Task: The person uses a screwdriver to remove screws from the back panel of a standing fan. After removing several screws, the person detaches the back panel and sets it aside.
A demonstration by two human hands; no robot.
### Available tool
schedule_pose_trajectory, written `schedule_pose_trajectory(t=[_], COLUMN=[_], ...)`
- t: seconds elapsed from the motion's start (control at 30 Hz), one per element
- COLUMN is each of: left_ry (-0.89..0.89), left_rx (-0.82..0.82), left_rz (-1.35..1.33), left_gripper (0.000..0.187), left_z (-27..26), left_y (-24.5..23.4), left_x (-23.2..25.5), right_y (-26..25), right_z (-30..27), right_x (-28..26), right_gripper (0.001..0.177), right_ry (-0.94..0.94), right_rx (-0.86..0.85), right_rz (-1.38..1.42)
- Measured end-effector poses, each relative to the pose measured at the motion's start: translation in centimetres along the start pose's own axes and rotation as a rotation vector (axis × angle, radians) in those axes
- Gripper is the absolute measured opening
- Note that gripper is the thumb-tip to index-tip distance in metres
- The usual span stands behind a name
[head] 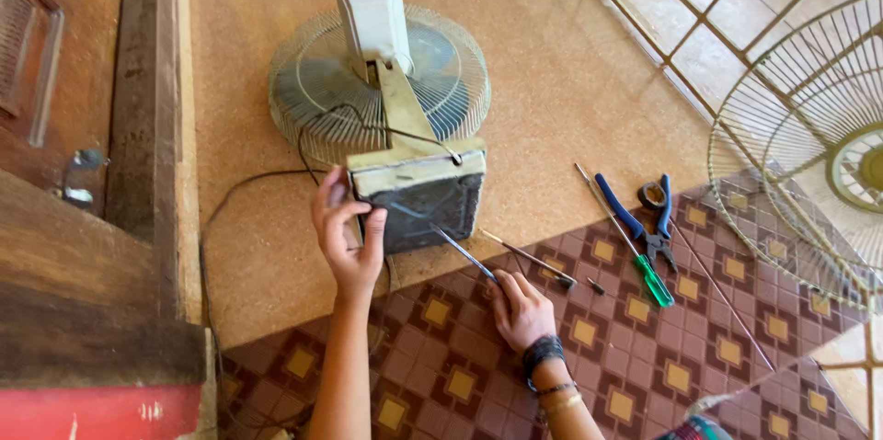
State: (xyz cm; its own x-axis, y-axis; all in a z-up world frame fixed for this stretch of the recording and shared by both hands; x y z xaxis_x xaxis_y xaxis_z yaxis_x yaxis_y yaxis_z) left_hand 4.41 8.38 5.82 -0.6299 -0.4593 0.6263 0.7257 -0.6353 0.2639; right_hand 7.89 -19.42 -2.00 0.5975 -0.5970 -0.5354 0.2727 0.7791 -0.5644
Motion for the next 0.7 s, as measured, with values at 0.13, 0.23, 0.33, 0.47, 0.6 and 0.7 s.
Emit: schedule_pose_trajectory(t=[0.13,0.23,0.33,0.47,0.6,0.7], left_ry=[0.006,0.016,0.082,0.085,-0.002,0.008], left_rx=[-0.03,-0.011,0.0,0.012,0.021,0.0], left_rz=[-0.057,-0.02,0.078,0.122,0.029,0.026], left_gripper=[0.008,0.004,0.007,0.016,0.023,0.032], left_z=[0.4,0.1,0.4,0.0,-0.3,-0.6], left_y=[1.0,1.2,1.4,1.4,1.6,1.8], left_x=[0.3,0.7,1.3,1.5,0.7,1.0], right_y=[-0.3,0.0,0.2,0.4,0.4,0.5], right_z=[0.3,0.1,0.3,0.2,0.0,-0.2], right_x=[-0.5,-0.7,-1.0,-0.9,-0.9,-0.7], right_gripper=[0.014,0.014,0.014,0.015,0.016,0.016], right_ry=[-0.009,-0.002,-0.021,-0.015,-0.029,-0.028], right_rx=[0.004,-0.036,-0.045,-0.054,-0.06,-0.056], right_rz=[0.02,0.003,-0.015,-0.021,-0.031,-0.025])
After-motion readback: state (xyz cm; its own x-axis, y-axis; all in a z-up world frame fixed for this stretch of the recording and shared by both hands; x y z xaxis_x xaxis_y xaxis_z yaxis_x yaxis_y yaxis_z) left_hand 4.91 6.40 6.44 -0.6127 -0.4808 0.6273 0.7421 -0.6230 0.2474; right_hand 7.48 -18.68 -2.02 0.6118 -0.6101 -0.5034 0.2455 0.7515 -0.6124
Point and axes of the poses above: each hand's wrist, its own z-axis towards the middle knuckle, its own y-axis out of the palm, x = y × z, the point moved 10 cm from there along z, towards the middle knuckle, and after that the axes turned 13 degrees about x, right-handed, at the moved point
